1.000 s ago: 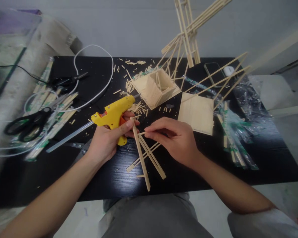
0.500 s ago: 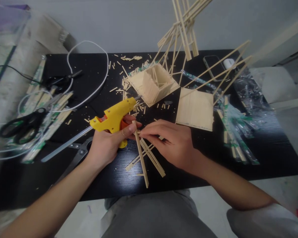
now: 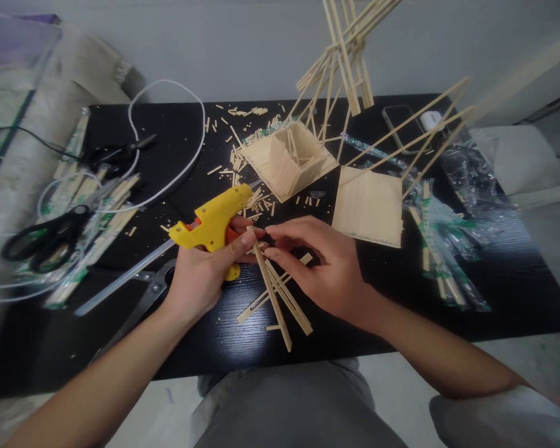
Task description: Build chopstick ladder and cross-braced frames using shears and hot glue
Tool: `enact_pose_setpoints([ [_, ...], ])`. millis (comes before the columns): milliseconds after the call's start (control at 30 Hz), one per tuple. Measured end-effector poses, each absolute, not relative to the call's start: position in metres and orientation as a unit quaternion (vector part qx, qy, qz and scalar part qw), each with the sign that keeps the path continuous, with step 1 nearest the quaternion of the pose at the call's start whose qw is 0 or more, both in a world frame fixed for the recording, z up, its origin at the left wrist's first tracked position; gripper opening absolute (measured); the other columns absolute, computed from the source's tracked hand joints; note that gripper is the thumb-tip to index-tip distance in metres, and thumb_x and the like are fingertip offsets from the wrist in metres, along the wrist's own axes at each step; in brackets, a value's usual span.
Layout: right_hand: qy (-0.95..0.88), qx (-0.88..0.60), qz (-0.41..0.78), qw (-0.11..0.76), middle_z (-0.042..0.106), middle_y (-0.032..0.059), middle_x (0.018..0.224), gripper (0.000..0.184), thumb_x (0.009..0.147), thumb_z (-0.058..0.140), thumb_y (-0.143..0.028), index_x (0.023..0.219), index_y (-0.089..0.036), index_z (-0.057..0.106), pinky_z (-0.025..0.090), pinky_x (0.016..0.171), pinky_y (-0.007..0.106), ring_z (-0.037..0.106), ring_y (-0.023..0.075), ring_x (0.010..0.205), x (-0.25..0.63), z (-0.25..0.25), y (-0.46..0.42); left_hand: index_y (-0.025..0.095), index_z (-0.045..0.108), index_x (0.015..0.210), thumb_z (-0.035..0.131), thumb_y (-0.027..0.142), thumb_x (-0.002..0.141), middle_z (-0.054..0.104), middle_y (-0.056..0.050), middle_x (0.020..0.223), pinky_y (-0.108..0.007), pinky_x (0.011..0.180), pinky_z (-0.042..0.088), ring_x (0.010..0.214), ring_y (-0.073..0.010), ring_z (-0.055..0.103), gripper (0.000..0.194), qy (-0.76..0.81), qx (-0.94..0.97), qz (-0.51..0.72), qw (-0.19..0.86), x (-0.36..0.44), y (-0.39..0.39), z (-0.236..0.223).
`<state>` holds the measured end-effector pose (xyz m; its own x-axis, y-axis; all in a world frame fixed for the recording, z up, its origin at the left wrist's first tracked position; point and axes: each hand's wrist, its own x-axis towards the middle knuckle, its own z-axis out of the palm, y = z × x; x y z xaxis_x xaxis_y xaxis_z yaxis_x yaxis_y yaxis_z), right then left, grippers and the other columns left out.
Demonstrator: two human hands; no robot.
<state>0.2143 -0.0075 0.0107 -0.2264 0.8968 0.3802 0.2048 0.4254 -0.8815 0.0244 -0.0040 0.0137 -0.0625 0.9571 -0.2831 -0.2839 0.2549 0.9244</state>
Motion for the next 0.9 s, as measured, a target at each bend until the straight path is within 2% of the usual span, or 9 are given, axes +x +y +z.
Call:
enact_pose_setpoints([
  [133, -0.604, -0.428, 0.517, 0.43, 0.077, 0.0029, 0.104, 0.035, 0.087, 0.09, -0.027, 0.117, -0.023, 0.071, 0.068, 0.077, 0.028, 0.079, 0.017, 0.088, 0.2104, 0.0119, -0.0123, 0.016, 0.077, 0.092, 0.101, 0.035, 0.069, 0.081, -0.003, 0.086, -0.021, 0.062, 0.065, 0.067, -0.0148, 0.076, 0.038, 0.517, 0.302, 0.53, 0.6, 0.0256, -0.0023, 0.0137],
  [333, -0.531, -0.42, 0.618, 0.401, 0.075, 0.0003, 0.1, 0.035, 0.087, 0.088, -0.021, 0.119, -0.024, 0.074, 0.066, 0.069, 0.025, 0.075, 0.0126, 0.077, 0.2084, 0.0127, -0.0153, 0.018, 0.078, 0.091, 0.099, 0.032, 0.073, 0.081, -0.001, 0.087, -0.018, 0.068, 0.065, 0.069, -0.0115, 0.075, 0.031, 0.514, 0.32, 0.543, 0.582, 0.0255, -0.0027, 0.0115],
  [500, -0.494, -0.403, 0.648, 0.416, 0.074, -0.0007, 0.098, 0.038, 0.085, 0.09, -0.021, 0.12, -0.026, 0.077, 0.07, 0.07, 0.026, 0.077, 0.013, 0.075, 0.209, 0.0115, -0.0124, 0.023, 0.08, 0.101, 0.097, 0.032, 0.077, 0.082, -0.002, 0.101, -0.024, 0.079, 0.069, 0.089, -0.0173, 0.079, 0.031, 0.512, 0.374, 0.526, 0.566, 0.0221, -0.0032, 0.0109],
  [567, -0.481, -0.405, 0.651, 0.426, 0.074, -0.0014, 0.096, 0.037, 0.084, 0.09, -0.021, 0.119, -0.026, 0.077, 0.071, 0.071, 0.027, 0.078, 0.0135, 0.074, 0.2089, 0.011, -0.0108, 0.024, 0.08, 0.102, 0.097, 0.032, 0.077, 0.081, -0.002, 0.101, -0.028, 0.08, 0.07, 0.088, -0.0188, 0.078, 0.03, 0.514, 0.392, 0.517, 0.561, 0.0206, -0.004, 0.0103],
  [700, -0.464, -0.417, 0.651, 0.432, 0.075, -0.0007, 0.095, 0.04, 0.081, 0.094, -0.029, 0.116, -0.025, 0.077, 0.073, 0.073, 0.031, 0.08, 0.0163, 0.075, 0.2094, 0.0112, -0.0077, 0.023, 0.073, 0.092, 0.096, 0.028, 0.077, 0.077, 0.0, 0.092, -0.03, 0.076, 0.068, 0.077, -0.0172, 0.075, 0.028, 0.52, 0.407, 0.511, 0.551, 0.0194, -0.0064, 0.0089],
  [900, -0.459, -0.411, 0.652, 0.442, 0.077, -0.0008, 0.096, 0.042, 0.079, 0.096, -0.029, 0.116, -0.025, 0.077, 0.073, 0.072, 0.029, 0.08, 0.0158, 0.075, 0.2108, 0.0106, -0.0063, 0.023, 0.062, 0.089, 0.094, 0.016, 0.075, 0.077, 0.002, 0.093, -0.028, 0.081, 0.064, 0.085, -0.0165, 0.075, 0.036, 0.488, 0.415, 0.496, 0.586, 0.0183, -0.008, 0.0062],
])
